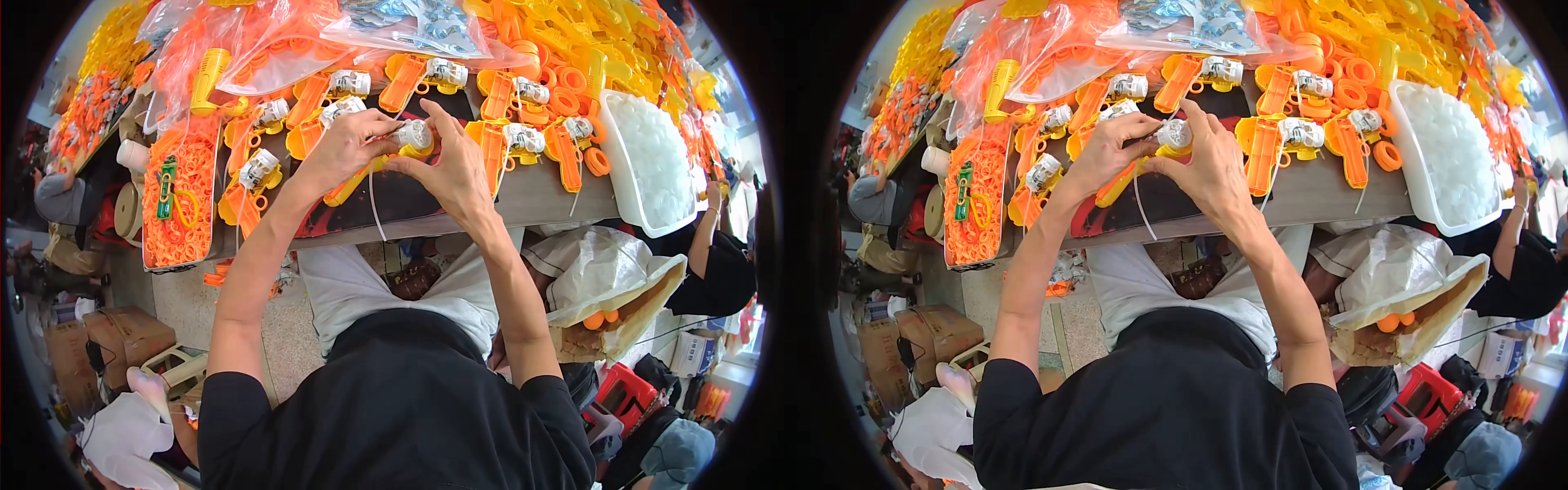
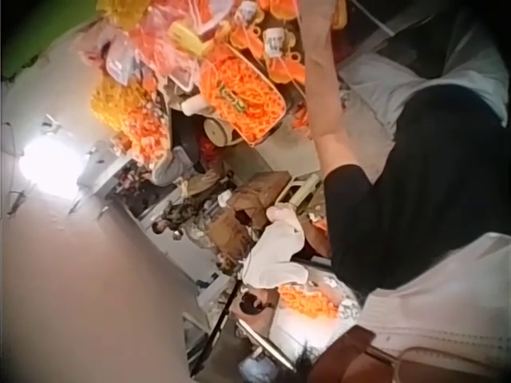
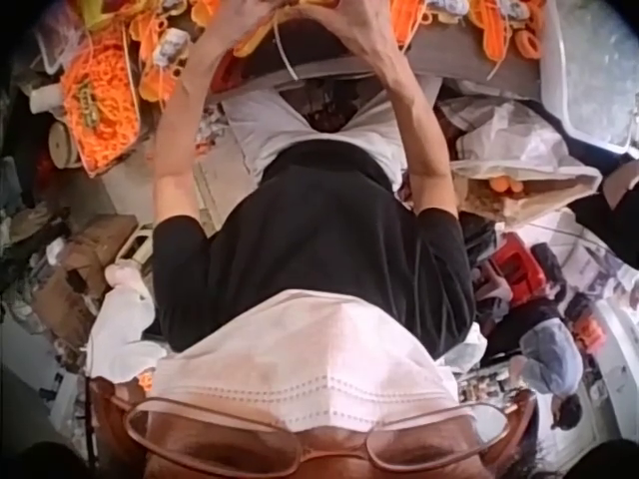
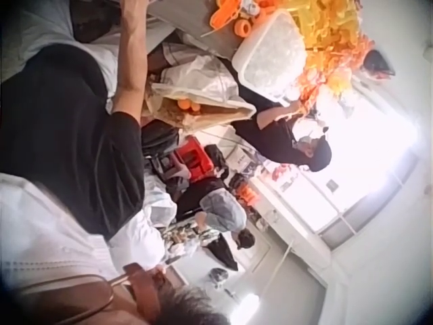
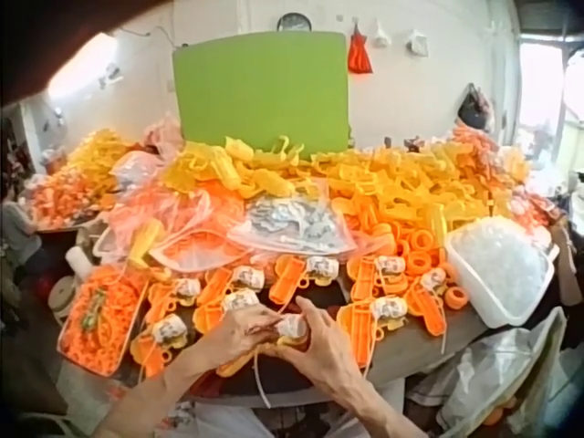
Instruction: Manually assembling and preparing plastic toy guns for packaging at a factory workbench.
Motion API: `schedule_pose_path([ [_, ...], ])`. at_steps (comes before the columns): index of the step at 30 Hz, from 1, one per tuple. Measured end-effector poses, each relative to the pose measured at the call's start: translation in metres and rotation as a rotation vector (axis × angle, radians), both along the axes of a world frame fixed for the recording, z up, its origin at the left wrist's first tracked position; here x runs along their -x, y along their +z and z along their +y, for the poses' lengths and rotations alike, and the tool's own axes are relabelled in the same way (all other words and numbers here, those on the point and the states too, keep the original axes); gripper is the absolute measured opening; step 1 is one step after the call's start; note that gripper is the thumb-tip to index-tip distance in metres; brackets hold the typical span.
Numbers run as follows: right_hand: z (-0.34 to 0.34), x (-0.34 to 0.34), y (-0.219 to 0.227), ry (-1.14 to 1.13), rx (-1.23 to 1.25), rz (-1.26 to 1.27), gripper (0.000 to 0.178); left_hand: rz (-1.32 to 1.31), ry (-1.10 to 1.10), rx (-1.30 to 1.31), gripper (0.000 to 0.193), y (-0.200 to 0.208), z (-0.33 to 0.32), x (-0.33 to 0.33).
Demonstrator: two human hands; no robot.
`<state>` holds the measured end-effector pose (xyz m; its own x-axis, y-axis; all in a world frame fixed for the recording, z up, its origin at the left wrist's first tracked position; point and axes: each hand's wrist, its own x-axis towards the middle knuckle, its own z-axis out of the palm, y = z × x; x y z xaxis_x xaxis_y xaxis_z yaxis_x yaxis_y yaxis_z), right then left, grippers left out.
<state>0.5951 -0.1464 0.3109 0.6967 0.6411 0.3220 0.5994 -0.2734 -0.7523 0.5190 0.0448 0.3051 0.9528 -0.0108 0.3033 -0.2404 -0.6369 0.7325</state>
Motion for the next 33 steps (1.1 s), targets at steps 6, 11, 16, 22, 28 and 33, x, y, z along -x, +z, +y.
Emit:
schedule_pose_path([
  [6,-0.023,-0.011,-0.02,0.087,0.104,-0.065,0.093,-0.123,0.09,-0.178,0.035,-0.015,-0.027,0.005],
  [11,-0.033,-0.001,-0.063,0.058,0.19,-0.303,0.09,-0.253,0.211,-0.09,0.045,-0.041,-0.046,0.02],
  [16,-0.036,0.004,-0.055,0.078,0.13,-0.281,0.08,-0.266,0.466,-0.068,0.028,-0.039,-0.03,0.04],
  [22,-0.035,0.006,-0.057,0.053,0.129,-0.268,0.073,-0.288,0.254,-0.382,0.024,-0.028,-0.061,0.015],
  [28,-0.032,0.008,-0.061,0.023,0.102,-0.286,0.074,-0.27,0.345,-0.145,0.016,-0.039,-0.048,0.02],
  [33,-0.034,0.008,-0.058,0.034,0.128,-0.306,0.068,-0.239,0.424,-0.134,0.017,-0.04,-0.048,0.024],
])
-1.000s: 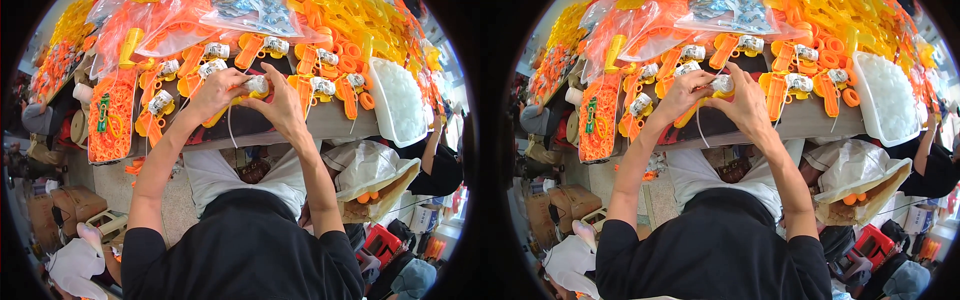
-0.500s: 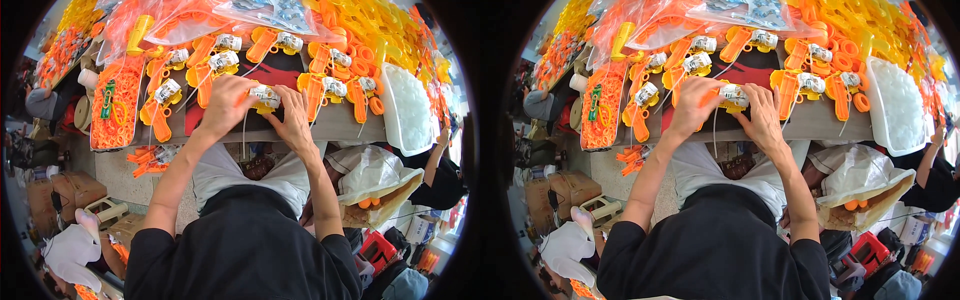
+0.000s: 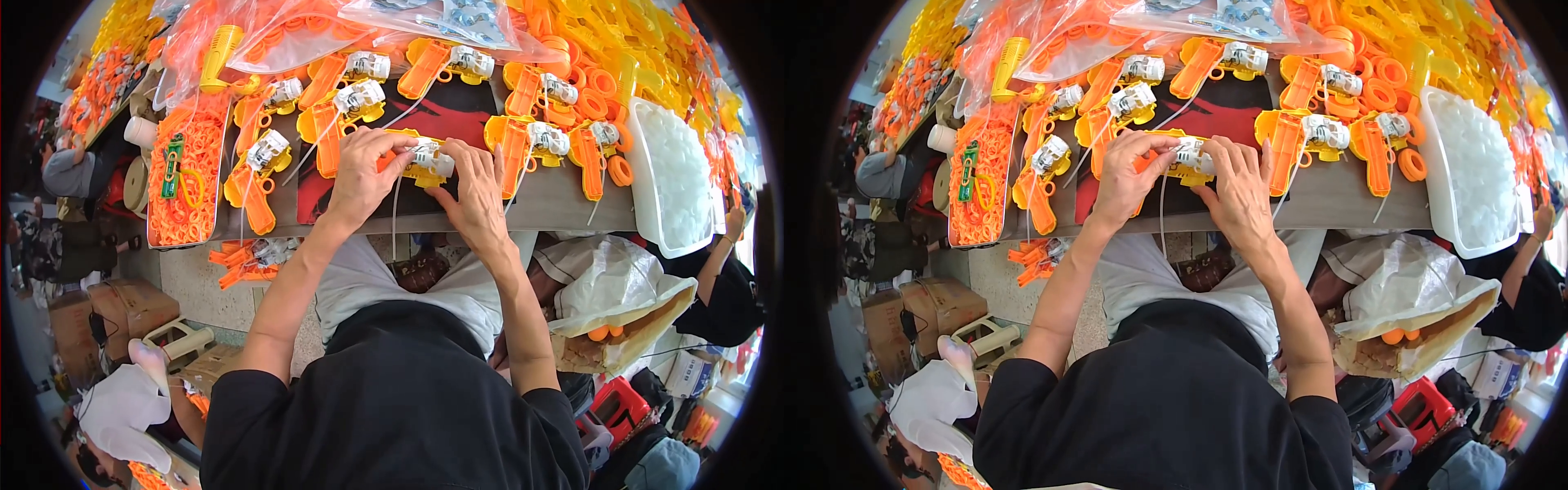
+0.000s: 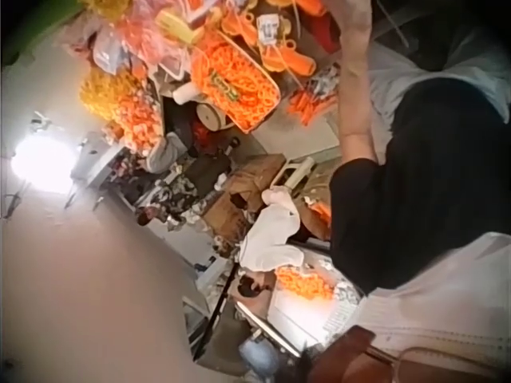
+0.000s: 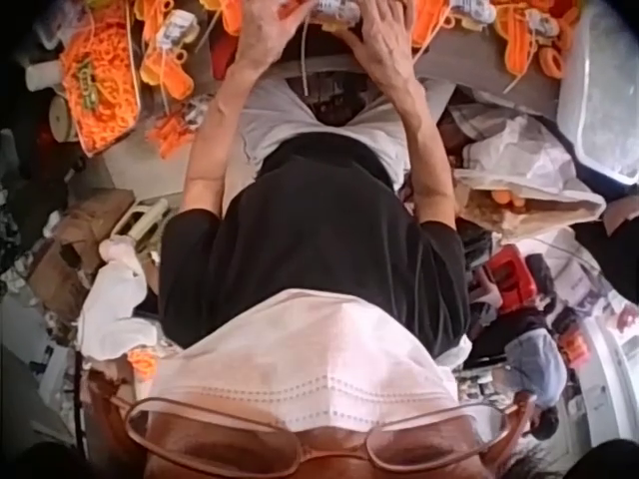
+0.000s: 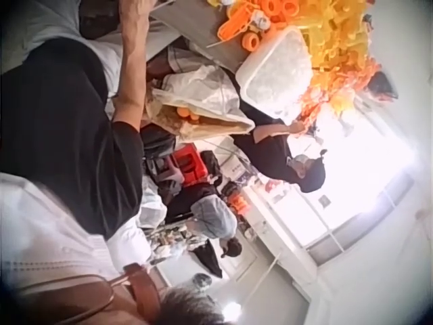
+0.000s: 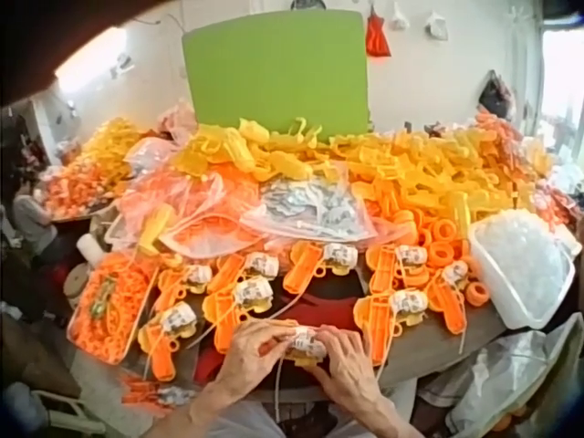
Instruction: Manually assembling and preparing plastic toy guns for packaging at a factory workbench.
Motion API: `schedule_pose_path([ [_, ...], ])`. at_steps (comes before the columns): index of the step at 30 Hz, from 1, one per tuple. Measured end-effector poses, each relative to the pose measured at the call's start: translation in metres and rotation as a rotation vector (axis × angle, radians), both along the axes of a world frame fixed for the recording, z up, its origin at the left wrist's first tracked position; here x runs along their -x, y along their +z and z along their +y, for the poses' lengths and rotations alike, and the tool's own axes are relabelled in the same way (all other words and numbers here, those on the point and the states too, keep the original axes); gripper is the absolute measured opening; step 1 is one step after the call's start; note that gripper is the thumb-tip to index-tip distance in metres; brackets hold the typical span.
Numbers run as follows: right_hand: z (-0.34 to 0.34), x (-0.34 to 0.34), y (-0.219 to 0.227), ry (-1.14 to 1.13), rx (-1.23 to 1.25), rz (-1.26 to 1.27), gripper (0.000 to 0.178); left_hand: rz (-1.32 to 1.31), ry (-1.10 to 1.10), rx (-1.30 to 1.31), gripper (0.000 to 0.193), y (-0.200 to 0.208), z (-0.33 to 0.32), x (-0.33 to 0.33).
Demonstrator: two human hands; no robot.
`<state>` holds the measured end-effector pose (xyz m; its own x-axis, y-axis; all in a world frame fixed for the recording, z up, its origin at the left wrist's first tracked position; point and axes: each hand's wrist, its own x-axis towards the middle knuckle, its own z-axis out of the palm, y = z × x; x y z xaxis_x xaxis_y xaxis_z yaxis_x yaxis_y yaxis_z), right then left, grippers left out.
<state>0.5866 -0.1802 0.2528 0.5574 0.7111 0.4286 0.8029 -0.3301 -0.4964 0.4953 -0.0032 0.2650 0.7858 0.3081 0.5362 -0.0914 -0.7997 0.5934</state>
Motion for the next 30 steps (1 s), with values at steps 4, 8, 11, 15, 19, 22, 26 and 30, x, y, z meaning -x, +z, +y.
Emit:
schedule_pose_path([
  [4,0.0,0.001,0.004,0.012,0.015,0.003,0.064,0.057,0.0,0.022,0.017,0.0,-0.002,-0.001],
  [8,0.0,0.002,0.002,0.016,0.031,-0.026,0.065,0.058,0.064,-0.138,0.015,0.002,-0.009,-0.004],
  [11,0.0,0.002,0.0,0.017,0.029,-0.046,0.064,0.057,0.111,-0.342,0.013,0.007,-0.014,-0.008],
  [15,-0.001,0.002,-0.002,0.022,0.04,-0.086,0.063,0.067,0.121,-0.426,0.012,0.008,-0.018,-0.012],
  [19,-0.002,0.001,0.003,0.011,0.078,-0.131,0.061,0.064,0.112,-0.383,0.013,0.003,-0.017,-0.012],
  [22,0.0,0.001,0.007,0.004,0.119,-0.155,0.059,0.076,0.123,-0.358,0.014,0.002,-0.016,-0.01],
  [26,0.0,0.003,0.004,-0.001,0.127,-0.186,0.059,0.055,0.116,-0.284,0.018,0.0,-0.015,-0.009],
  [30,0.001,0.003,0.005,-0.015,0.103,-0.16,0.06,0.042,0.168,-0.145,0.024,-0.005,-0.013,0.002],
])
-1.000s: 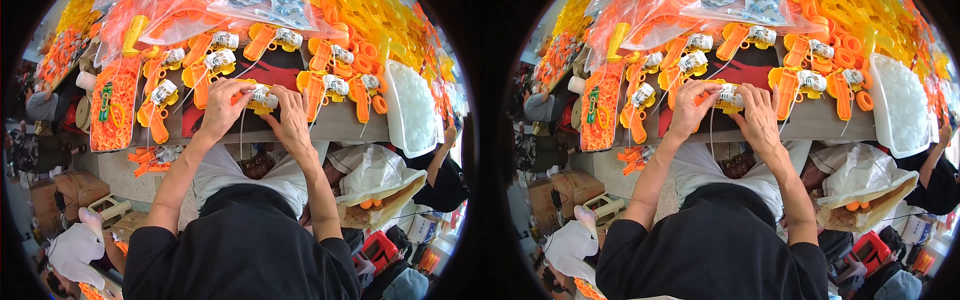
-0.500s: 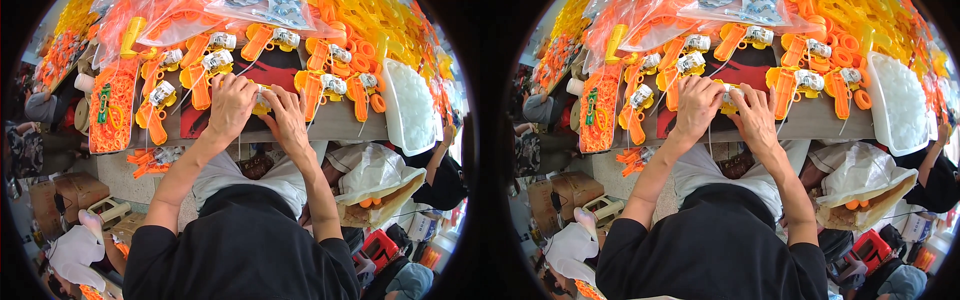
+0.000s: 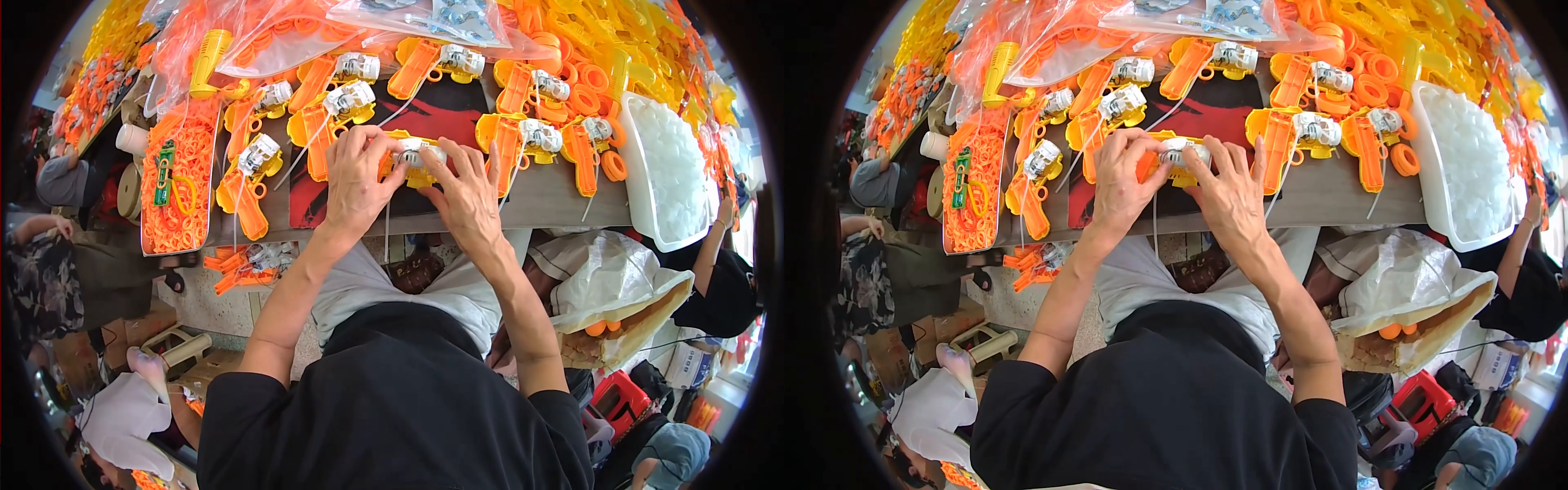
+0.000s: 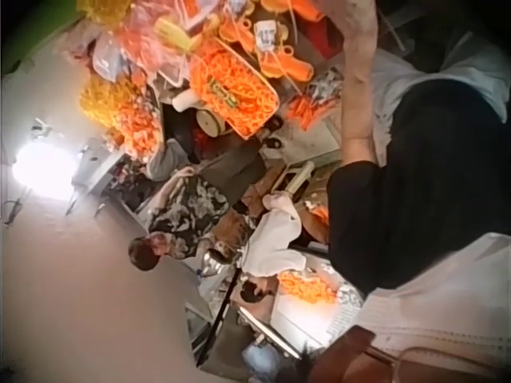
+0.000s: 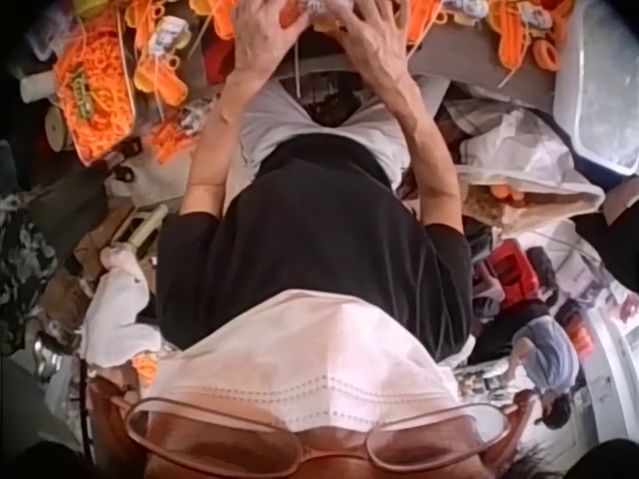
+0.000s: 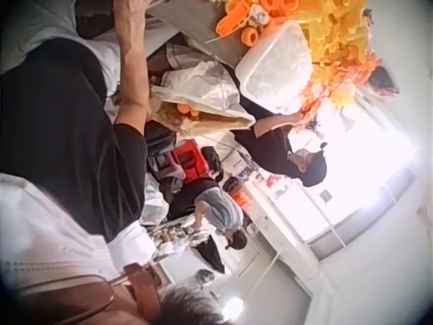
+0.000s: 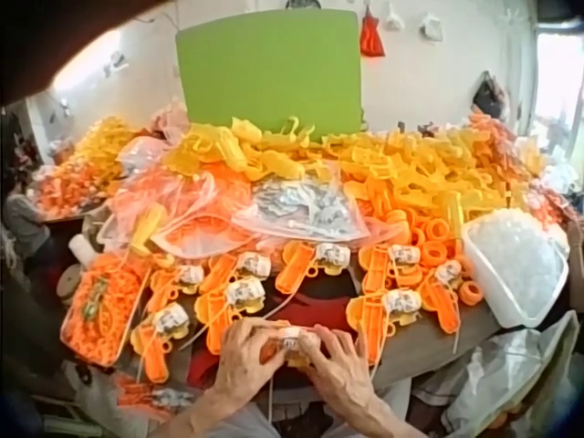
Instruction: Manually assembling and preparing plastic toy guns for packaging at a factory workbench.
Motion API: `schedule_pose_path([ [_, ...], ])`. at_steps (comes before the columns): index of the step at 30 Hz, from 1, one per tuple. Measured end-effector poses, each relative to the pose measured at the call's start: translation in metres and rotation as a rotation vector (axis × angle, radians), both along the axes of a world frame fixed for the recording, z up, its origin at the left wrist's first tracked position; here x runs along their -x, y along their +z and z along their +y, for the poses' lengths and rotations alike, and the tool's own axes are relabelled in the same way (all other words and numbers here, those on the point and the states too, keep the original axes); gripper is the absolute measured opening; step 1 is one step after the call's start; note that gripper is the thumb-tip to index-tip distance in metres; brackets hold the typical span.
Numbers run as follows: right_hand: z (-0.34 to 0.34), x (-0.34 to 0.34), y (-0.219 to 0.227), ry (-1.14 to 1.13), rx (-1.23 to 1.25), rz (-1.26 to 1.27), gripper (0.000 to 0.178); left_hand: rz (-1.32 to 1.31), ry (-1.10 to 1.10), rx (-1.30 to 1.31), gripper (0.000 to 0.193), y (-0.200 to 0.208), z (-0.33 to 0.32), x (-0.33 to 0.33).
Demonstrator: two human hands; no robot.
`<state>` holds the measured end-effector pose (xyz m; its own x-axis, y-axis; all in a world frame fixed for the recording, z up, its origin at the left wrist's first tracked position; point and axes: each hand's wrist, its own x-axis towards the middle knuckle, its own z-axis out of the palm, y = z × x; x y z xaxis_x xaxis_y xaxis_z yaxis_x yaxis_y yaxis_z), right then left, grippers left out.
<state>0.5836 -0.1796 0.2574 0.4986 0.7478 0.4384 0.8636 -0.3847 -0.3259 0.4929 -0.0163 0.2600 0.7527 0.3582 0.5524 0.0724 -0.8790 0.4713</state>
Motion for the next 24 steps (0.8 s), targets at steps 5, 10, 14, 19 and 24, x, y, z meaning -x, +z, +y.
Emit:
schedule_pose_path([
  [5,-0.001,0.002,0.001,-0.013,0.012,-0.01,0.063,-0.063,-0.006,-0.133,0.022,-0.007,-0.006,0.006],
  [10,0.003,0.003,0.007,-0.008,-0.017,0.018,0.047,-0.035,-0.005,-0.274,0.031,-0.018,-0.024,0.02],
  [14,0.017,0.009,0.004,-0.115,-0.094,0.054,0.028,0.087,-0.017,-0.33,0.034,-0.012,-0.029,0.034],
  [19,0.022,0.012,-0.013,-0.189,-0.173,0.024,0.029,0.094,-0.144,-0.204,0.038,0.008,-0.012,0.026],
  [24,0.026,0.015,-0.014,-0.164,-0.186,0.047,0.035,0.009,-0.211,-0.24,0.039,0.0,0.017,0.007],
])
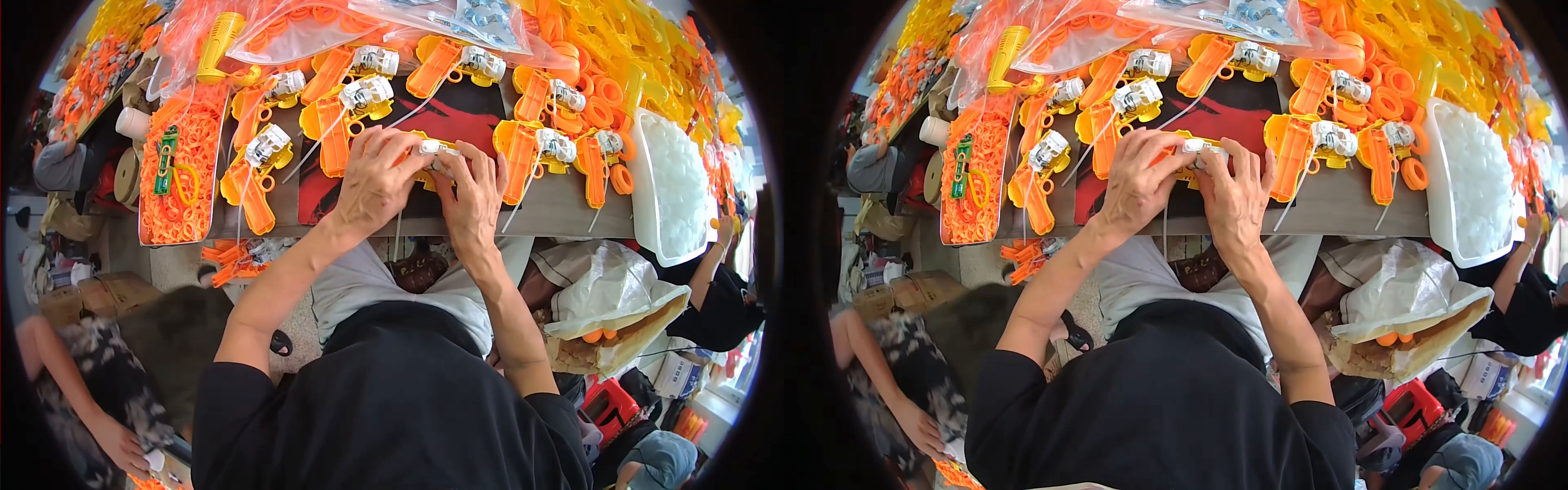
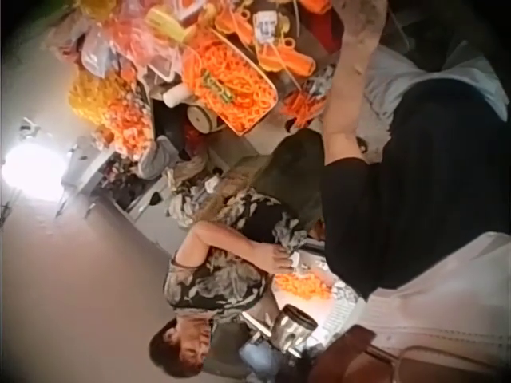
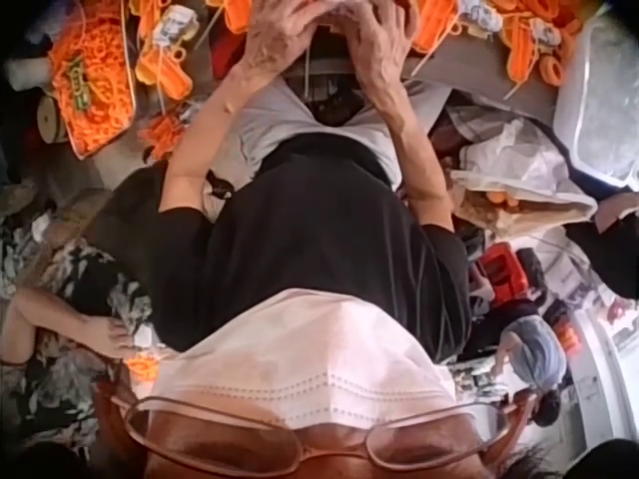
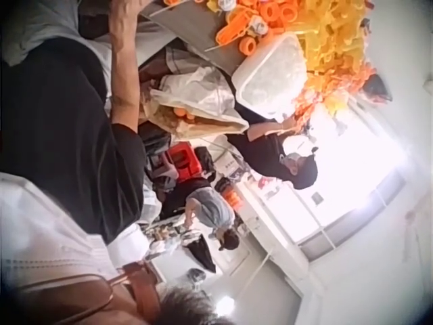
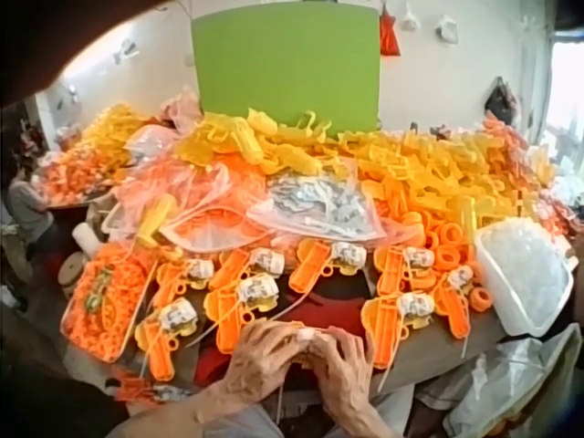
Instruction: Manually assembling and preparing plastic toy guns for packaging at a factory workbench.
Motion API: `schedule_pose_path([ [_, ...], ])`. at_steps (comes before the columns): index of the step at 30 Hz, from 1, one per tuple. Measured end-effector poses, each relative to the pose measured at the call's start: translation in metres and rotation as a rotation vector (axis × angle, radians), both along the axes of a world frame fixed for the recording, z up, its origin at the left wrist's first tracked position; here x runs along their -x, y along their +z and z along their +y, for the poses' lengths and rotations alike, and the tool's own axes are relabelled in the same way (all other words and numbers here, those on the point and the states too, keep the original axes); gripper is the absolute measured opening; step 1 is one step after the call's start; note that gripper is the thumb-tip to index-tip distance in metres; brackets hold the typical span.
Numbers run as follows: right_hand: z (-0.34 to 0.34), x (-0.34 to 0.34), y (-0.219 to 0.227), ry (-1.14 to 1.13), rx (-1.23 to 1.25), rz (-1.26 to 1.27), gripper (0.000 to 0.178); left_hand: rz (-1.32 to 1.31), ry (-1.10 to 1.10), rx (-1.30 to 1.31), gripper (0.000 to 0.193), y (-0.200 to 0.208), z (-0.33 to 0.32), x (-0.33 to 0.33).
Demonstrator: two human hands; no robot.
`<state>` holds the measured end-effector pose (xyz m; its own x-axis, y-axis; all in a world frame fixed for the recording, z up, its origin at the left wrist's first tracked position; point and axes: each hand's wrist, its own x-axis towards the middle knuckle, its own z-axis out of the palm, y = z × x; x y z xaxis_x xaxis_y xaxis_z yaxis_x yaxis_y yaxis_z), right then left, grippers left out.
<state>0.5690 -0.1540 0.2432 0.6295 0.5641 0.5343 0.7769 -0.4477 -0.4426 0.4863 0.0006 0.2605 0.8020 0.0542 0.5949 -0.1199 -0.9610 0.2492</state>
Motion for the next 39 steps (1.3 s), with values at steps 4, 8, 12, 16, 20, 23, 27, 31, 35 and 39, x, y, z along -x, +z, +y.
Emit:
schedule_pose_path([
  [4,-0.002,0.002,-0.002,-0.013,-0.01,0.025,0.033,-0.046,0.012,0.166,0.025,-0.006,-0.003,0.005],
  [8,-0.002,-0.002,-0.004,0.007,-0.049,0.02,0.032,0.005,0.309,0.236,0.051,0.002,-0.013,0.026],
  [12,-0.002,-0.005,0.004,0.009,-0.029,-0.002,0.031,0.151,0.403,-0.01,0.065,0.005,-0.02,0.032],
  [16,0.0,-0.007,0.007,0.1,0.001,-0.017,0.029,0.209,0.374,-0.006,0.062,0.012,-0.014,0.031],
  [20,0.001,-0.007,0.01,0.103,0.018,-0.004,0.031,0.311,0.259,0.046,0.053,0.042,0.004,0.03],
  [23,0.002,-0.01,0.024,0.127,0.061,0.048,0.037,0.397,0.193,0.194,0.046,0.05,0.03,0.04],
  [27,0.008,-0.025,0.029,0.231,0.264,-0.026,0.048,0.435,0.117,0.393,0.042,0.05,0.044,0.037],
  [31,0.008,-0.036,0.034,0.349,0.268,0.04,0.05,0.355,0.12,0.355,0.041,0.043,0.038,0.034],
  [35,0.011,-0.039,0.035,0.419,0.296,0.087,0.047,0.321,0.141,0.408,0.04,0.031,0.037,0.036],
  [39,0.015,-0.041,0.036,0.506,0.221,0.226,0.036,0.311,0.137,0.46,0.04,0.029,0.034,0.039],
])
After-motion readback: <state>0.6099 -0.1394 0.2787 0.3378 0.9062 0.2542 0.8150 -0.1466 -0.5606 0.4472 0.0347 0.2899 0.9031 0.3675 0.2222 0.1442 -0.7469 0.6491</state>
